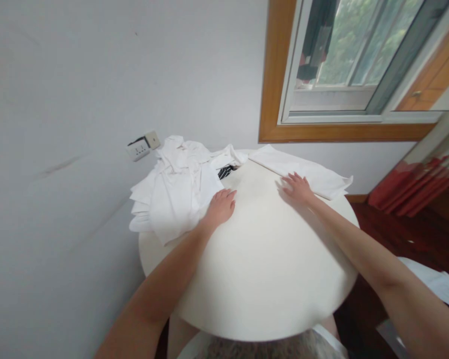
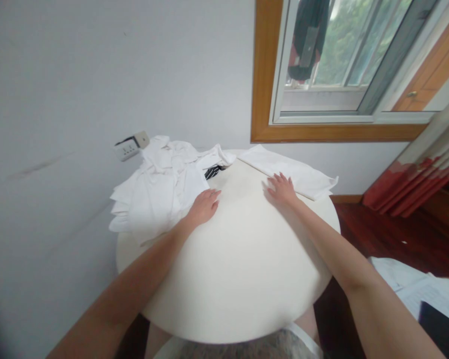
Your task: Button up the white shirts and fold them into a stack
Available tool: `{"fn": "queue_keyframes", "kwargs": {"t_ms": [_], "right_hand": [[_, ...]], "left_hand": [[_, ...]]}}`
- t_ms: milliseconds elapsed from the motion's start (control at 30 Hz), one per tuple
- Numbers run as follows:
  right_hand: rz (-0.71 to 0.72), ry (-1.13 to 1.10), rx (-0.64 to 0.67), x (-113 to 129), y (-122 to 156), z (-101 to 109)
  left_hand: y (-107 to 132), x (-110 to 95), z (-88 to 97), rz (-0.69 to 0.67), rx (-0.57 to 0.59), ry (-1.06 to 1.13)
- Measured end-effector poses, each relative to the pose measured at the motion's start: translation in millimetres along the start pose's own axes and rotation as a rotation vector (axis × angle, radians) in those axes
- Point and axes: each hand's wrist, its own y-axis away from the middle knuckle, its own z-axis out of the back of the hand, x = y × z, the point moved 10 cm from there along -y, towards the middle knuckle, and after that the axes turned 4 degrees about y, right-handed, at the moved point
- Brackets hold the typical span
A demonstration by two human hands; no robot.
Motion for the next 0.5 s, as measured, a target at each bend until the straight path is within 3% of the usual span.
{"fn": "queue_keyframes", "kwargs": {"t_ms": [100, 233, 300, 400, 500], "right_hand": [[0.073, -0.022, 0.034, 23.9, 20.4, -4.8], [0.069, -0.044, 0.047, 35.9, 30.9, -12.7], [0.073, -0.041, 0.038, 37.3, 30.6, -14.1], [0.078, -0.041, 0.013, 36.6, 29.1, -13.8], [0.072, -0.039, -0.007, 35.0, 29.0, -13.0]], "left_hand": [[-7.9, 5.7, 36.4, -0.034, -0.074, 0.015], [-8.3, 68.2, 111.4, 0.340, -0.353, -0.099], [-3.8, 102.9, 136.4, 0.514, -0.424, -0.159], [-2.6, 151.7, 145.8, 0.678, -0.374, -0.168], [-0.8, 188.9, 131.7, 0.793, -0.215, -0.110]]}}
